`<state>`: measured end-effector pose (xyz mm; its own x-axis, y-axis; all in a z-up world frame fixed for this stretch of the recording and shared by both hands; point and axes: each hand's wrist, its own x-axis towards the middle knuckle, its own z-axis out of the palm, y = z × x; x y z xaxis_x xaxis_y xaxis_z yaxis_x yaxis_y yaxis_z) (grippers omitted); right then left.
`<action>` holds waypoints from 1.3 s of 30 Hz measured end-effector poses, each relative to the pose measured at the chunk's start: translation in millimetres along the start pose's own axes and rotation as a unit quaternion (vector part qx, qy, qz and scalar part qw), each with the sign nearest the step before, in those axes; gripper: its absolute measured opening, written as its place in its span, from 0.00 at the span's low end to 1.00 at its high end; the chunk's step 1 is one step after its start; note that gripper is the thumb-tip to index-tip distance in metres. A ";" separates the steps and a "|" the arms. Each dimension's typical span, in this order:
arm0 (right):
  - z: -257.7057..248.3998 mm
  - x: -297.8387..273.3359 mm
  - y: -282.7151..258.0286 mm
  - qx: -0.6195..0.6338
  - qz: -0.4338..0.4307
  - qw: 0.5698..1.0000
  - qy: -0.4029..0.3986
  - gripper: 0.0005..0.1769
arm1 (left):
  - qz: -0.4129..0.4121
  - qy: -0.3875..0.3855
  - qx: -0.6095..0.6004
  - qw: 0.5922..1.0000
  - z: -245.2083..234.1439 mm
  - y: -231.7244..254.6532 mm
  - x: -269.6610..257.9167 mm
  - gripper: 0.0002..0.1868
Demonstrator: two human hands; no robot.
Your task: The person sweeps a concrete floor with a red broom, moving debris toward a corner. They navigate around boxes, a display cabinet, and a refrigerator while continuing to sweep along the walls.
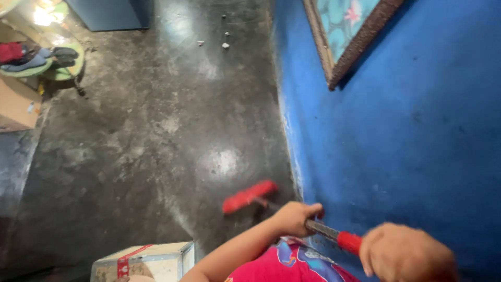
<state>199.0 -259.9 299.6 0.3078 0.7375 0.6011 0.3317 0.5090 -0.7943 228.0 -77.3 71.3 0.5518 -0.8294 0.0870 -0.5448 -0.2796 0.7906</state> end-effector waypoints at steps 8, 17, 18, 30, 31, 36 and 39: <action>63.9 -30.5 47.8 -0.351 0.204 0.871 0.278 0.15 | -0.048 -0.089 0.030 0.994 42.8 -110.7 18.2 0.36; 37.4 -47.3 100.0 -0.286 0.222 0.893 0.267 0.04 | 0.028 0.126 0.047 0.991 41.1 -201.6 70.0 0.06; 37.5 -54.0 83.4 -0.290 0.222 0.892 0.267 0.04 | 0.033 0.127 0.048 0.990 37.8 -173.1 74.3 0.06; 8.1 -111.8 -7.0 -0.020 0.084 0.996 0.002 0.26 | 0.087 -0.187 -0.065 0.976 89.3 0.5 79.9 0.16; 25.1 -55.6 -17.4 -0.151 0.070 0.952 0.257 0.26 | 0.091 -0.184 -0.054 0.977 85.3 -4.8 80.8 0.14; 34.3 -34.7 36.9 -0.379 0.127 0.806 0.437 0.10 | 0.011 -0.216 0.017 0.976 53.0 -100.0 111.5 0.24; 18.8 -30.1 91.4 -0.403 0.145 0.827 0.364 0.12 | 0.083 -0.168 0.011 0.982 44.6 -189.2 126.6 0.23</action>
<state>203.3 -227.2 207.2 0.8368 0.1656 0.5219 0.5461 -0.3204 -0.7740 372.7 -151.0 -94.3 0.2164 -0.9763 0.0062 -0.6261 -0.1339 0.7681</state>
